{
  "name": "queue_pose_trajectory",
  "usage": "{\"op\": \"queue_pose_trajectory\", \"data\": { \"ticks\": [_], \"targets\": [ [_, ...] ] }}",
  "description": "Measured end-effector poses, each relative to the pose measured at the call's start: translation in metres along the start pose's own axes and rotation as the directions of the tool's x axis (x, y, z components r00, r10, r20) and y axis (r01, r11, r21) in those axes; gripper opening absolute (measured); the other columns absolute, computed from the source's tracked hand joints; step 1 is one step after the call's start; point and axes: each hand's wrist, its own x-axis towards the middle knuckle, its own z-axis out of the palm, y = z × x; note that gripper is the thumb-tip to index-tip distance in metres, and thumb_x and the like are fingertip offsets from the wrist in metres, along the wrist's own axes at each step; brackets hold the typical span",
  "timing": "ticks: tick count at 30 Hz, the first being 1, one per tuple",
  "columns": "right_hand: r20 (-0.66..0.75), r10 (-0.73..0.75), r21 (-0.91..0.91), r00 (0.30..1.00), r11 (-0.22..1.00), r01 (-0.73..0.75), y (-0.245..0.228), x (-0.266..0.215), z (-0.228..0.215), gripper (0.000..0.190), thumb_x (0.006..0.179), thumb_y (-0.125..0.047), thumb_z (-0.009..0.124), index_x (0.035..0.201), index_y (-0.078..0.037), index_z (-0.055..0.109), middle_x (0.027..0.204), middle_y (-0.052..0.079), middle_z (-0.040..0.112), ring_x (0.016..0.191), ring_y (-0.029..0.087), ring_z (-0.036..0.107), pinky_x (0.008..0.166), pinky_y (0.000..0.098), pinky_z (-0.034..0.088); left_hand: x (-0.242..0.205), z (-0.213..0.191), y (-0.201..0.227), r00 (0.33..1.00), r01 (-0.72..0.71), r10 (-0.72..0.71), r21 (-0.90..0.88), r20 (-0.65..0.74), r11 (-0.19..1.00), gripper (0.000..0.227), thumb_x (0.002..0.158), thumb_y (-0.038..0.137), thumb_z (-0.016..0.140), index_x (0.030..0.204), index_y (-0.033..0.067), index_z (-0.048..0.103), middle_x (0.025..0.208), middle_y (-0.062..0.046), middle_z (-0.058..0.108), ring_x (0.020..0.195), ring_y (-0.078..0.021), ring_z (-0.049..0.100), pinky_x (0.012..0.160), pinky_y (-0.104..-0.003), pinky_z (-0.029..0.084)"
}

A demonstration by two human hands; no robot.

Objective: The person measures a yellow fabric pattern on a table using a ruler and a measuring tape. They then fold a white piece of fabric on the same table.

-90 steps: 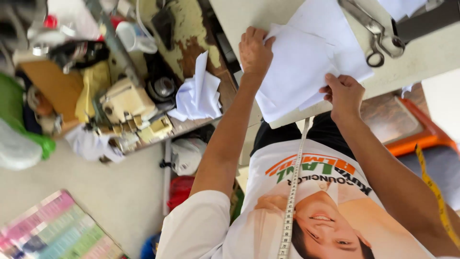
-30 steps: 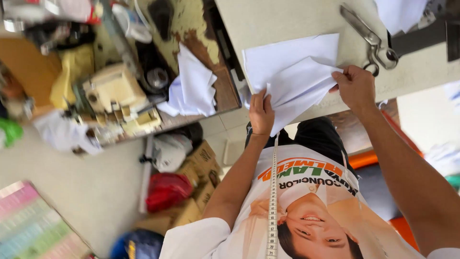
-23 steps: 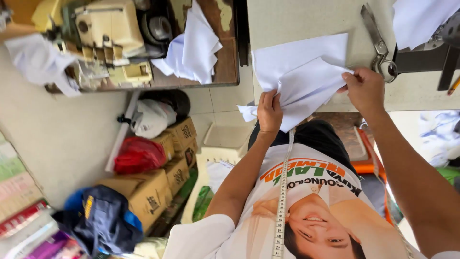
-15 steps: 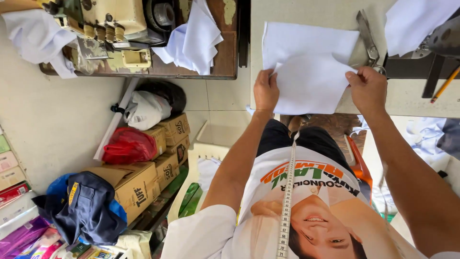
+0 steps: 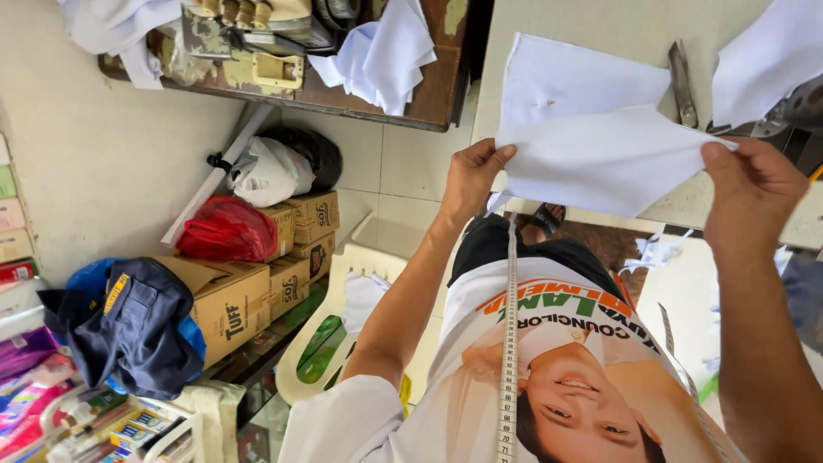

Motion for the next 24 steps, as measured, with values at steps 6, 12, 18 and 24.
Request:
{"op": "queue_pose_trajectory", "data": {
  "ticks": [6,12,18,24],
  "targets": [
    [-0.002,-0.062,-0.132,0.998,0.989,0.061,-0.013,0.007,-0.021,0.012,0.124,-0.012,0.075,0.126,-0.009,0.064,0.118,0.003,0.068,0.109,0.013,0.064,0.105,0.0282,0.056,-0.027,-0.002,0.037,0.992,-0.126,0.126,0.005,-0.014,0.992,0.044,0.093,0.028,0.069,0.065,0.0159,0.037,0.064,0.008,0.025,0.066,-0.0092,0.022,0.058,-0.025,0.02],
    [0.035,0.025,-0.44,0.999,0.898,-0.008,-0.103,-0.017,-0.006,0.02,0.13,-0.026,0.056,0.142,-0.01,0.061,0.124,0.004,0.062,0.092,0.016,0.053,0.073,0.0333,0.041,-0.035,0.0,0.05,0.986,-0.167,0.166,-0.053,-0.032,0.984,0.042,0.089,0.027,0.074,0.063,0.0175,0.042,0.064,0.01,0.029,0.067,-0.0082,0.025,0.058,-0.024,0.021],
    [0.17,-0.126,-0.186,0.977,0.97,0.158,-0.039,0.01,-0.027,0.025,0.129,-0.025,0.051,0.145,-0.007,0.055,0.14,0.008,0.059,0.129,0.025,0.059,0.111,0.0365,0.053,-0.029,0.001,0.032,0.985,-0.17,0.165,-0.11,-0.051,0.979,0.016,0.086,0.024,0.08,0.08,0.0144,0.07,0.075,0.01,0.06,0.074,-0.0043,0.045,0.065,-0.02,0.038],
    [0.125,-0.123,-0.134,0.984,0.981,0.14,-0.02,0.017,-0.028,0.023,0.126,-0.024,0.061,0.142,-0.009,0.056,0.14,0.006,0.059,0.132,0.025,0.058,0.111,0.0396,0.052,-0.034,-0.001,0.037,0.982,-0.186,0.178,-0.176,-0.058,0.967,0.01,0.086,0.02,0.081,0.085,0.0129,0.074,0.081,0.007,0.07,0.077,-0.0036,0.053,0.068,-0.02,0.044]
  ]
}}
